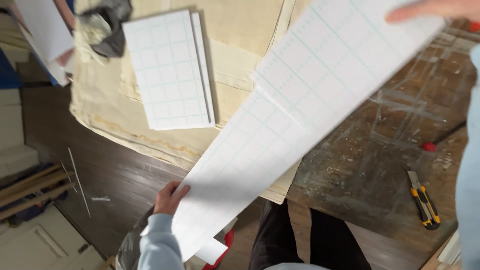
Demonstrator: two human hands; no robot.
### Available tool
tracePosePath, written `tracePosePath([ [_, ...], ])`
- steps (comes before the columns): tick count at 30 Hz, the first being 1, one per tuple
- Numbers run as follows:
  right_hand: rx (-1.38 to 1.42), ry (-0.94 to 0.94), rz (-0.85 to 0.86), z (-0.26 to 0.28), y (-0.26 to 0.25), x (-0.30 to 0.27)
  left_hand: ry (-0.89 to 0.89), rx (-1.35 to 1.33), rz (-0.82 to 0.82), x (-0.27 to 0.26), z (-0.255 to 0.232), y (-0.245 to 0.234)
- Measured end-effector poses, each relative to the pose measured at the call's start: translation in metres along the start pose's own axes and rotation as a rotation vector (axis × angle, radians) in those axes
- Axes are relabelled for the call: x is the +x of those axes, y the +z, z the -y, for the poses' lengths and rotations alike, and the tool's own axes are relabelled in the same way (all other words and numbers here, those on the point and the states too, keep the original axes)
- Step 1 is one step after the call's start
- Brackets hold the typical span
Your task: Measure and cut pieces of gridded matting using a ruler and utility knife.
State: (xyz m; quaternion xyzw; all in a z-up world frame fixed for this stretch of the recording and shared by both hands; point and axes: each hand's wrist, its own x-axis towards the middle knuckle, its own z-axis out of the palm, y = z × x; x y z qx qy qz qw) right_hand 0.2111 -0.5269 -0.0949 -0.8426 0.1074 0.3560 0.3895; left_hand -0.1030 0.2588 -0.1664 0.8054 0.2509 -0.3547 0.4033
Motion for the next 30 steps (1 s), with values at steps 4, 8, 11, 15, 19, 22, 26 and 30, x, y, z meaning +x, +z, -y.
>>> tracePosePath([
  [4,0.083,0.022,-0.002,-0.05,0.005,-0.086,0.034,0.4,-0.078,-0.011,-0.081,-0.097],
  [8,0.418,-0.063,-0.114,-0.105,0.064,-0.182,0.606,0.659,-0.358,-0.02,-0.219,-0.217],
  [11,0.787,-0.183,-0.251,-0.143,0.122,-0.234,0.881,0.004,-0.388,-0.114,-0.357,-0.245],
  [15,1.357,-0.36,-0.491,-0.148,0.196,-0.269,1.392,0.302,-1.237,-0.321,-0.417,-0.092],
  [19,1.576,-0.342,-0.541,-0.098,0.266,-0.299,1.237,-1.517,0.092,-0.219,-0.355,0.116],
  [22,1.715,-0.408,-0.521,-0.048,0.29,-0.322,0.516,-1.137,0.097,-0.263,-0.394,0.232],
  [26,1.704,-0.348,-0.558,-0.029,0.295,-0.359,0.65,-1.066,0.045,-0.301,-0.433,0.248],
  [30,1.38,-0.524,-0.543,-0.071,0.305,-0.348,0.911,-0.917,-0.236,-0.277,-0.421,0.254],
])
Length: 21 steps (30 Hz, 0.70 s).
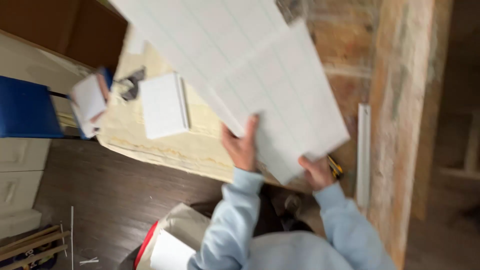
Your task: Measure and cut pieces of gridded matting using a ruler and utility knife.
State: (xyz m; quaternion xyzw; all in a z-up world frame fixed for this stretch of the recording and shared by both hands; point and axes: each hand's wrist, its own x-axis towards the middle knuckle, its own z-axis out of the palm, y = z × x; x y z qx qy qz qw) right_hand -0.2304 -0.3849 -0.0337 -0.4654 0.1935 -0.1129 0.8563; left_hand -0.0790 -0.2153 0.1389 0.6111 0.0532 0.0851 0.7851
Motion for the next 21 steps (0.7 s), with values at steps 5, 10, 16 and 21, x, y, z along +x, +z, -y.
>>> tracePosePath([
  [5,-0.31,-0.136,0.088,0.114,-0.014,0.053,0.101,0.003,0.151,0.036,-0.006,-0.053],
  [10,-0.696,-0.111,0.388,0.192,0.087,0.087,0.061,-0.019,0.26,0.022,0.058,-0.075],
  [16,-0.599,0.005,0.285,0.121,0.038,0.111,-0.012,0.113,0.354,0.018,0.107,-0.068],
  [21,-0.795,-0.225,0.163,0.081,0.012,0.099,-0.103,0.436,0.495,0.028,0.117,-0.062],
])
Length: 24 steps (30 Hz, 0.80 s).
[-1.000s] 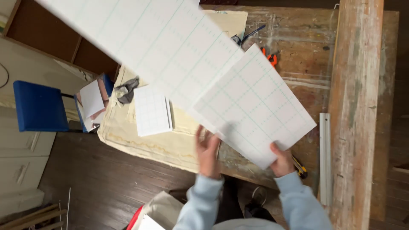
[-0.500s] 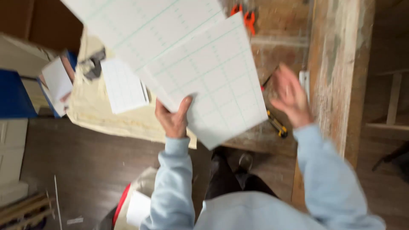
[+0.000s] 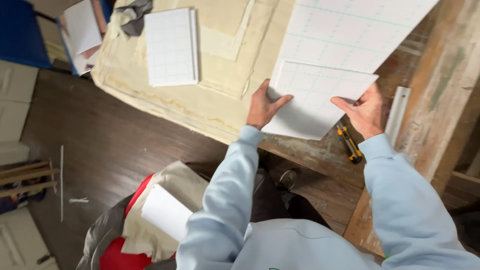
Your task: Measure and cut pieces of gridded matting using a ruler and utility knife.
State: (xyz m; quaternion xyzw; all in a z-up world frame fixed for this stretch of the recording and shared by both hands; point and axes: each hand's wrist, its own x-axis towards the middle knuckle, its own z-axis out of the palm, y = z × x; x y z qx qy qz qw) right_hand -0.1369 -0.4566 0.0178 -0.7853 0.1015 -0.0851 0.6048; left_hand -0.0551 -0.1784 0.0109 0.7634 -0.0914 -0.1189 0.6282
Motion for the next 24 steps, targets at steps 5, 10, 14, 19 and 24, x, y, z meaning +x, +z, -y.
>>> tracePosePath([
  [5,-0.169,-0.05,-0.091,0.002,0.024,-0.005,-0.012,0.004,-0.038,0.008,0.033,0.003],
  [10,-0.191,-0.14,-0.16,0.001,0.043,-0.009,0.017,0.178,-0.076,0.009,0.049,0.007],
  [14,-0.081,-0.005,-0.176,0.002,0.056,-0.024,-0.083,0.074,-0.077,-0.004,0.056,0.009],
  [19,-0.005,0.009,-0.215,-0.015,0.063,-0.031,-0.046,-0.041,-0.042,-0.003,0.081,0.014],
  [24,0.036,-0.016,-0.203,-0.024,0.072,-0.034,-0.051,0.012,-0.035,0.001,0.091,0.012],
])
